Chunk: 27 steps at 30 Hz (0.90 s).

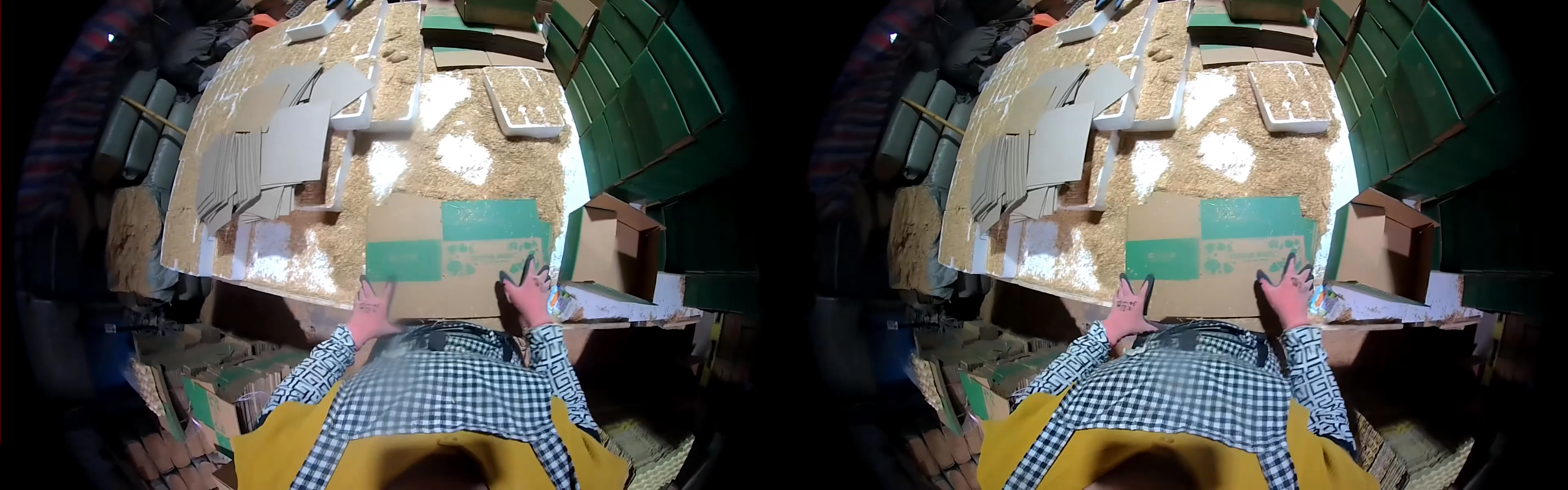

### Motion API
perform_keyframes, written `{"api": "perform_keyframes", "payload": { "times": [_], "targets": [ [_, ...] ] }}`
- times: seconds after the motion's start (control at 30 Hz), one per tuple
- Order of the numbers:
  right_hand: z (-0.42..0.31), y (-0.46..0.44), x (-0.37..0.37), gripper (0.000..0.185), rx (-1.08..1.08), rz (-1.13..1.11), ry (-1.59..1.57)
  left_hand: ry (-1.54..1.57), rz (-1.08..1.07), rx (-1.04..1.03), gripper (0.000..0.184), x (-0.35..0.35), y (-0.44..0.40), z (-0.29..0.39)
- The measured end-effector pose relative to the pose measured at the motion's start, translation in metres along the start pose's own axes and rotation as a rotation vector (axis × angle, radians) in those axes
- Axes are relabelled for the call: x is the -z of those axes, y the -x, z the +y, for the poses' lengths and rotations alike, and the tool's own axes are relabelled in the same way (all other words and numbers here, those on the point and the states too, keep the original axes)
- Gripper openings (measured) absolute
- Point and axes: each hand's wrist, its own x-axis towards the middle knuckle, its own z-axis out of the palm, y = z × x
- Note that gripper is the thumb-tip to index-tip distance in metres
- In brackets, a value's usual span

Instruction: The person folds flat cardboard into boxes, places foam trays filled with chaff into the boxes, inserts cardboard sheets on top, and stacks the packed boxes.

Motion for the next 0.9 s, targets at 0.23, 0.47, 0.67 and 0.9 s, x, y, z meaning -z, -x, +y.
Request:
{"api": "perform_keyframes", "payload": {
  "times": [0.23, 0.47, 0.67, 0.9],
  "targets": [
    [-0.011, 0.039, 0.118, 0.077, 0.445, -0.042, -0.996, 0.452, 0.133, -0.256, 0.077, 0.072, 0.008, -0.068],
    [-0.092, 0.055, 0.144, 0.034, 0.825, 0.669, -1.026, 1.050, 0.412, -0.156, 0.035, 0.152, -0.026, -0.079],
    [-0.097, 0.097, 0.213, 0.047, 0.755, 0.429, -1.211, 0.834, 0.404, 0.001, 0.039, 0.256, 0.008, -0.033],
    [-0.117, -0.001, 0.124, 0.085, 0.662, 0.775, 0.047, 0.069, 0.052, -0.647, 0.046, 0.141, 0.027, 0.115]
  ]
}}
